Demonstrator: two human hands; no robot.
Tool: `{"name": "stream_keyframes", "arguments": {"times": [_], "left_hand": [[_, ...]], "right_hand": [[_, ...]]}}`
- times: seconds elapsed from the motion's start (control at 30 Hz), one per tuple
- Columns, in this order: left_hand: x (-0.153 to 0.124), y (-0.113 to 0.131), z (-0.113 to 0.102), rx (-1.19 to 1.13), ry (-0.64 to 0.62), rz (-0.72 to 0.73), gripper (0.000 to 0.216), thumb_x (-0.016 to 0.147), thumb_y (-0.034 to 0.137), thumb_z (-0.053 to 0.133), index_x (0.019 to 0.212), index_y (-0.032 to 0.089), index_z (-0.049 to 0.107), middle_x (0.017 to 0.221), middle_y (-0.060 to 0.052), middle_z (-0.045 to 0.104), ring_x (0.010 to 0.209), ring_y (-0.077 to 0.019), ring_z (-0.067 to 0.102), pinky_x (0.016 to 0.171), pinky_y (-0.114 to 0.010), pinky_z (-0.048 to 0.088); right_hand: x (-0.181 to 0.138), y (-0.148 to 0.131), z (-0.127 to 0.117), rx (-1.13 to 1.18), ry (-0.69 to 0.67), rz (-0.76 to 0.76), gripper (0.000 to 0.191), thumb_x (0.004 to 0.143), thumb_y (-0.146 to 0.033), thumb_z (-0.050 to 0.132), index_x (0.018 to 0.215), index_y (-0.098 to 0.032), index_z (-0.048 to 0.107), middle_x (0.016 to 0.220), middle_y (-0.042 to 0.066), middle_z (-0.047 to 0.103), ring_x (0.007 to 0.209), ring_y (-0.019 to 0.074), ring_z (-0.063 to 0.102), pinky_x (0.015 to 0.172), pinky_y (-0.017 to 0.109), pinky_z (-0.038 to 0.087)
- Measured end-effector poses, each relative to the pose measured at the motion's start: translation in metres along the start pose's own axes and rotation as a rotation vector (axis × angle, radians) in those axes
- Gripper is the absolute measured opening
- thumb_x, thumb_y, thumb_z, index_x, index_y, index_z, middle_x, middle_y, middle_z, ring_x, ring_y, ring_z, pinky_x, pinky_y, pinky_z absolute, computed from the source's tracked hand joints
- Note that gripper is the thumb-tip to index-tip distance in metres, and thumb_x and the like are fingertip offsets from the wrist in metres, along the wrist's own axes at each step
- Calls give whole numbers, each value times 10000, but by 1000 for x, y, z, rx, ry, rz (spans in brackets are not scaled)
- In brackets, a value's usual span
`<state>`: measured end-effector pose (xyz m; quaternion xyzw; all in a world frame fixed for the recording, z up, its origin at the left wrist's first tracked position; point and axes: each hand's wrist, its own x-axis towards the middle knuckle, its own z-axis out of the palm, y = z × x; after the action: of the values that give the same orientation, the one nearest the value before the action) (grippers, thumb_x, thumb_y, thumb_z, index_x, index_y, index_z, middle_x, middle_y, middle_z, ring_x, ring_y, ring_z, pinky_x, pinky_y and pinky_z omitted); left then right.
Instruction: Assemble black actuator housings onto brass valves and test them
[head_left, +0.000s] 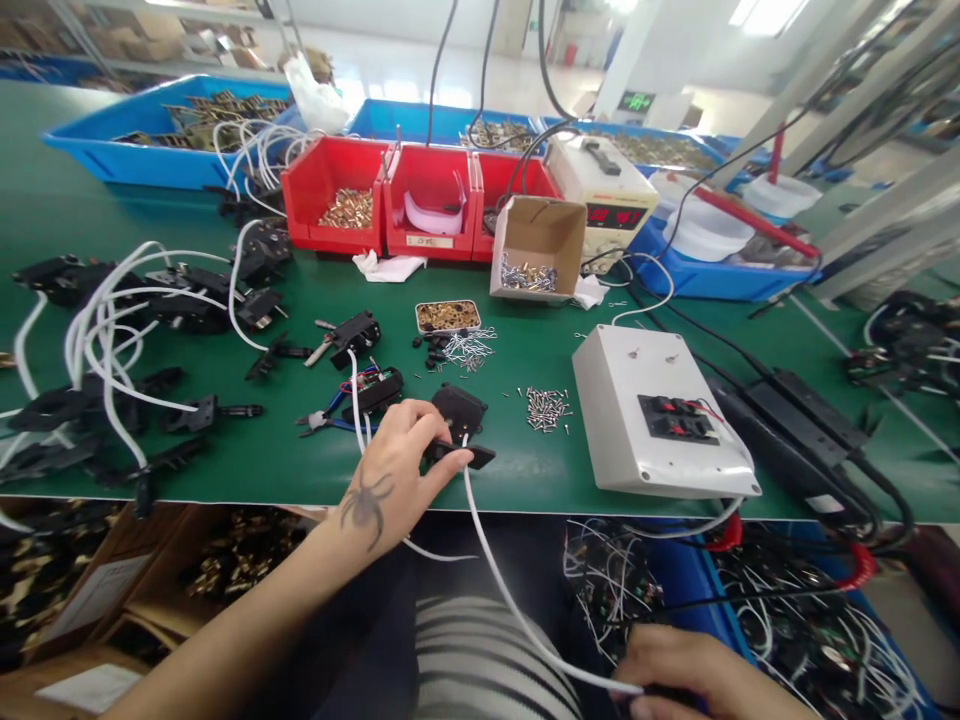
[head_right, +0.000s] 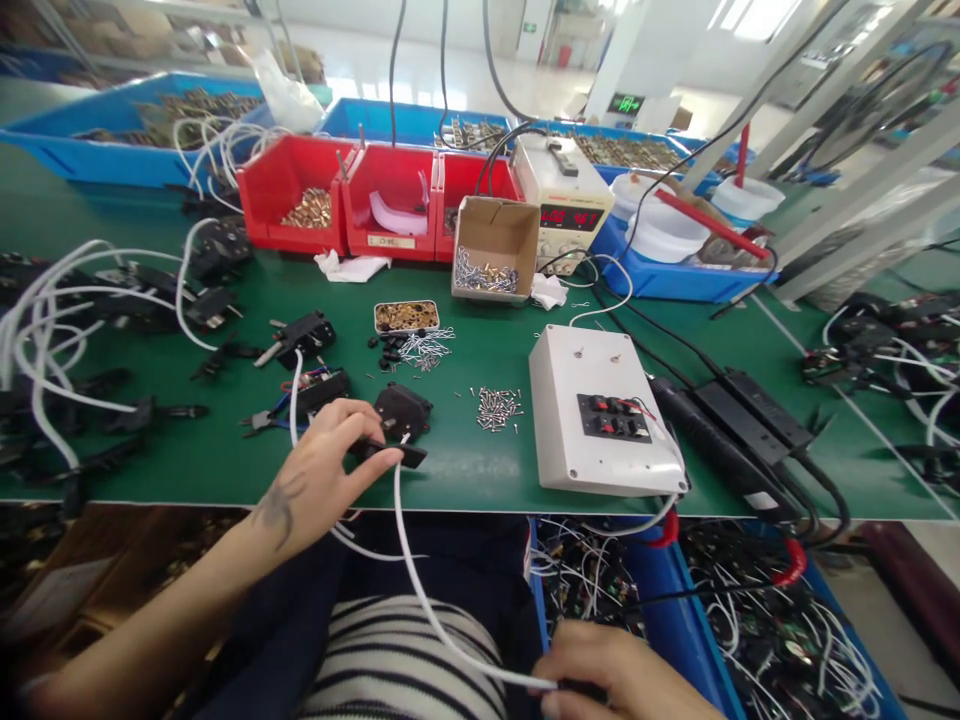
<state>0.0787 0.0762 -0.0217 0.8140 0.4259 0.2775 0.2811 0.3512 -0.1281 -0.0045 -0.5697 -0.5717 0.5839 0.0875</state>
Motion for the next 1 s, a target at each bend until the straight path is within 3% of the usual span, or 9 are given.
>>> {"name": "stream_keyframes", "arguments": {"times": [0.1,0.2,0.27,0.33,0.5,0.63,0.8,0.9,1.0], "left_hand": [[16,-12,9,14,-3,10,149,905,312,630,836,199,563,1318,-128,529,1273,-284,505,1065,-452,420],[30,-19,13,-15,2,-35,148,903,285,639,861,203,522,1337,-129,541,1287,-270,521,1069,-437,424],[37,-23,14,-31,-7,-55,167,886,267,662,894,202,509,1252,-113,603,1216,-254,578,1037,-415,454],[40,-26,17,-14,-26,-63,227,876,289,680,1008,184,528,1213,-110,627,1164,-251,605,1016,-411,473],[35,-24,26,247,-32,-30,535,921,441,611,1330,114,503,1221,-148,642,1144,-314,585,1026,-487,465],[19,-17,29,369,-9,3,533,956,493,528,1347,131,537,1270,-144,633,1157,-328,557,1016,-484,482],[0,-17,28,379,19,-106,687,899,440,646,1452,105,414,1271,-185,597,1076,-334,621,912,-482,552],[-4,-19,26,190,12,-153,595,878,329,682,1407,163,466,1297,-151,554,1076,-288,635,908,-442,570],[-3,-18,22,-165,14,-157,487,877,306,654,1338,225,520,1311,-105,512,1082,-228,623,907,-382,580]], "right_hand": [[7,26,1,-100,71,130,306,943,-400,531,897,-199,757,935,85,665,877,264,636,805,320,501],[20,31,1,-146,199,175,343,858,-384,577,1091,-201,750,1140,112,651,1080,336,594,972,434,459],[35,19,1,-79,317,108,408,873,-425,612,1210,-215,705,1194,105,629,1102,325,584,997,446,451],[55,0,1,51,448,-31,412,914,-455,620,1255,-229,665,1136,85,635,959,262,623,918,400,501],[121,-38,2,392,675,-306,606,898,-439,675,1422,-213,472,1252,103,552,856,175,610,787,306,551],[160,-45,0,499,660,-323,749,887,-513,653,1488,-161,378,1326,154,515,893,190,630,830,339,552],[175,-48,-2,596,580,-383,648,910,-495,653,1421,-145,465,1253,137,594,832,175,661,782,306,568],[171,-54,5,676,569,-426,614,931,-456,660,1402,-113,467,1136,125,658,852,175,671,796,279,566],[156,-63,19,737,587,-449,732,980,-379,635,1537,-110,243,1046,95,691,890,168,677,872,285,545]]}}
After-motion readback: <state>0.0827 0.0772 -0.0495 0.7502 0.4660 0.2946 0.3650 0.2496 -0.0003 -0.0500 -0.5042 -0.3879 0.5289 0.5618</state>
